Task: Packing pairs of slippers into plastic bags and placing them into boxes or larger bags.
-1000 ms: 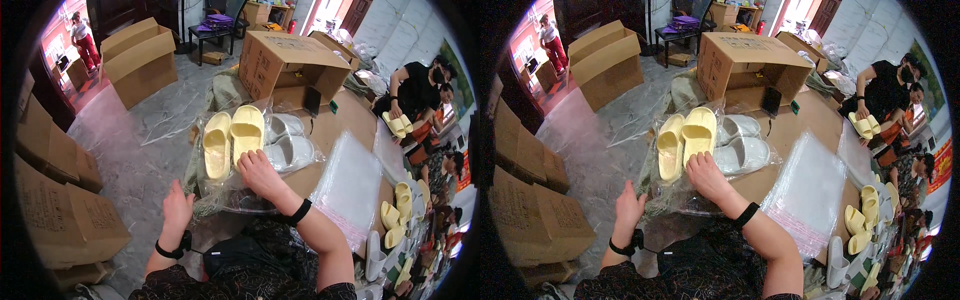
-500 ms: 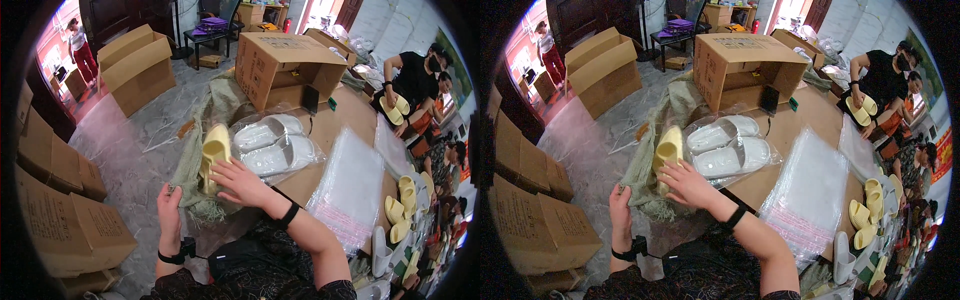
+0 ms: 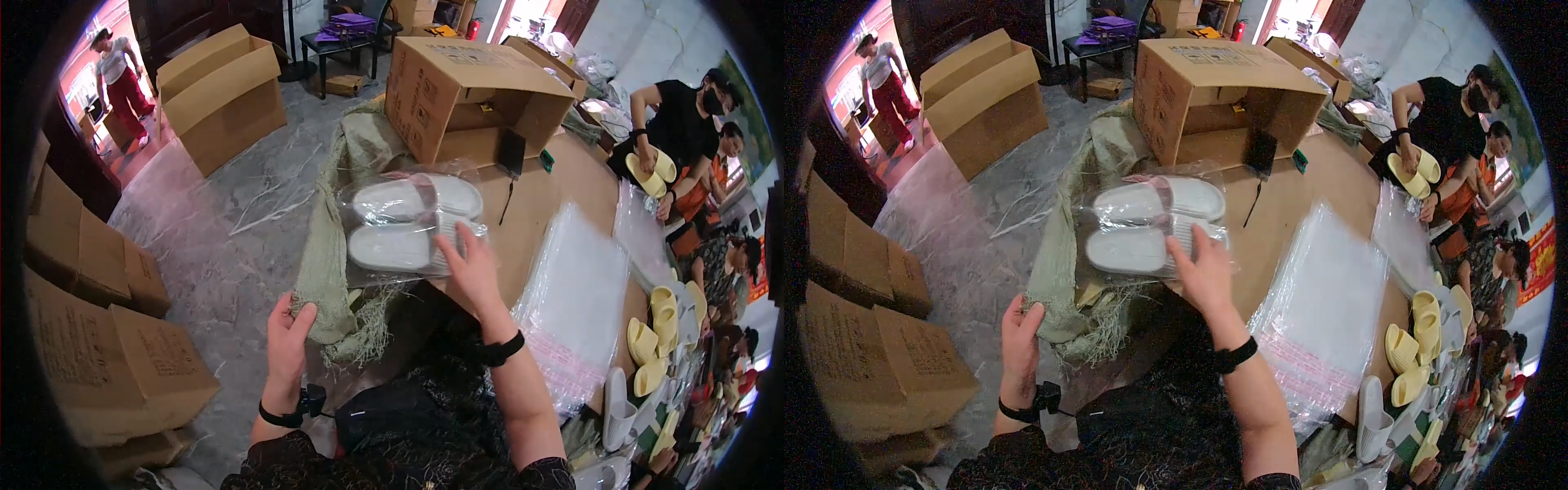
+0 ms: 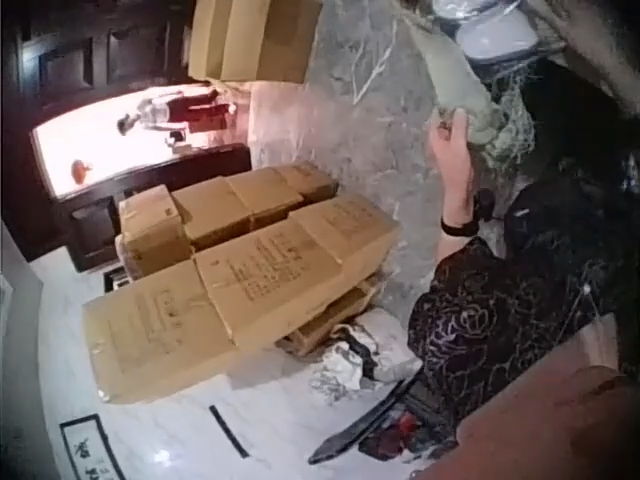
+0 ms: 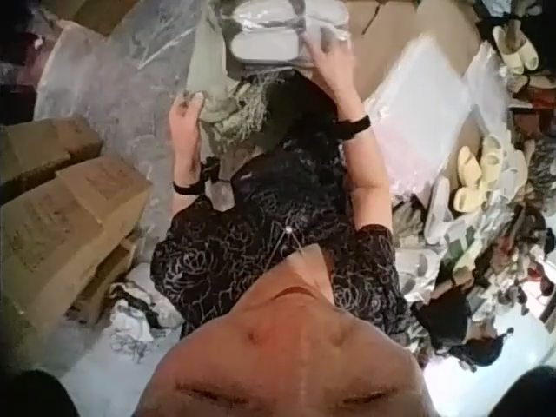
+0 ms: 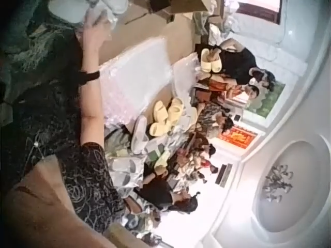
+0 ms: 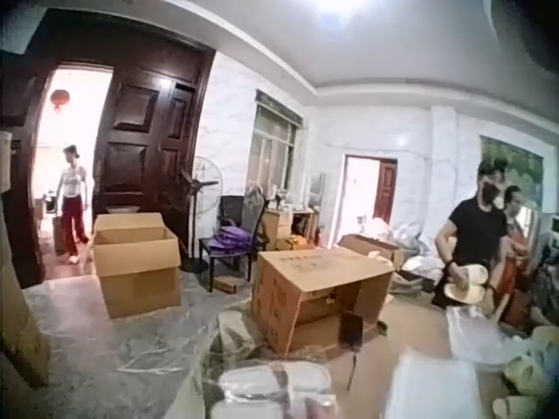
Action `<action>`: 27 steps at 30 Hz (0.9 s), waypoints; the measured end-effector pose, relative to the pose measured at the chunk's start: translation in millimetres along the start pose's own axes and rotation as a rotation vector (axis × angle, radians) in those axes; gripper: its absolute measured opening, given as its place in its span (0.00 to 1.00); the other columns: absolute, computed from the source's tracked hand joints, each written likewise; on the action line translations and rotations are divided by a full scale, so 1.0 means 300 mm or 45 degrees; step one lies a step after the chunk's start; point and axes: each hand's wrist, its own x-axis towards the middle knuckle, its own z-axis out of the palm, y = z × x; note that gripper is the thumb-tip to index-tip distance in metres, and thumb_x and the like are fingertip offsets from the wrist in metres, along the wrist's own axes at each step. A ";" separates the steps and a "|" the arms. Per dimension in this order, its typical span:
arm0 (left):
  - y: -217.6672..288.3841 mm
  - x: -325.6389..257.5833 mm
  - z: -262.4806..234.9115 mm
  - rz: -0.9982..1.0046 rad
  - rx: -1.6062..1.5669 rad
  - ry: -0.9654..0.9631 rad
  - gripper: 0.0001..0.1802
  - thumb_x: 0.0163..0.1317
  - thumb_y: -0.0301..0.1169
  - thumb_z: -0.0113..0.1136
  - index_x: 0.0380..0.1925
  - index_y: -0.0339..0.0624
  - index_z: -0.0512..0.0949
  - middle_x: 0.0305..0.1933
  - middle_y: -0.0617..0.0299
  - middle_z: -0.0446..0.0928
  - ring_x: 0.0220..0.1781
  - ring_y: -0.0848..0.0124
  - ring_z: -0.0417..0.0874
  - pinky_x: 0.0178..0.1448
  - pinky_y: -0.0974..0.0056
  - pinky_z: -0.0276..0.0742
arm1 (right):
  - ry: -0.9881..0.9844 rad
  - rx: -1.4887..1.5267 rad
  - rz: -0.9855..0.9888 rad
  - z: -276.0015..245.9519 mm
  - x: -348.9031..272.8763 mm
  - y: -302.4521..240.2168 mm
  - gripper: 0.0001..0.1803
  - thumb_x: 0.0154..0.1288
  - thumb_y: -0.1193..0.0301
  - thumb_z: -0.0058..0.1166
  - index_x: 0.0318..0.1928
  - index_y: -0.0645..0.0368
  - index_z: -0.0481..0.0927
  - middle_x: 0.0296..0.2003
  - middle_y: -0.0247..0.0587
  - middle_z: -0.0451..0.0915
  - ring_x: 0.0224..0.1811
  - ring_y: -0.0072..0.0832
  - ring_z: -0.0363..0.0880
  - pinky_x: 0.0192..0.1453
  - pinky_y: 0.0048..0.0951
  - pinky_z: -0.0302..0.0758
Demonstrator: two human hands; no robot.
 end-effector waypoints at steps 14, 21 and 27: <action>-0.009 0.016 -0.016 0.053 -0.031 0.020 0.16 0.65 0.26 0.55 0.51 0.29 0.73 0.50 0.57 0.79 0.50 0.72 0.79 0.58 0.67 0.71 | -0.575 0.374 -0.663 0.148 -0.173 -0.092 0.17 0.66 0.64 0.57 0.51 0.59 0.80 0.46 0.43 0.82 0.44 0.36 0.80 0.48 0.33 0.76; -0.134 0.060 -0.104 -0.201 0.577 -0.233 0.15 0.62 0.31 0.61 0.45 0.32 0.78 0.36 0.64 0.81 0.37 0.81 0.76 0.41 0.70 0.73 | -0.829 0.701 -0.057 0.141 -0.305 0.068 0.19 0.67 0.60 0.57 0.48 0.62 0.81 0.34 0.42 0.83 0.33 0.25 0.78 0.40 0.28 0.75; -0.300 0.102 -0.235 -0.229 1.532 -0.102 0.22 0.55 0.38 0.64 0.47 0.36 0.78 0.36 0.48 0.82 0.40 0.54 0.84 0.46 0.55 0.77 | -0.742 0.522 -0.241 -0.083 -0.402 0.073 0.20 0.65 0.62 0.59 0.51 0.61 0.79 0.42 0.46 0.82 0.42 0.34 0.83 0.47 0.32 0.78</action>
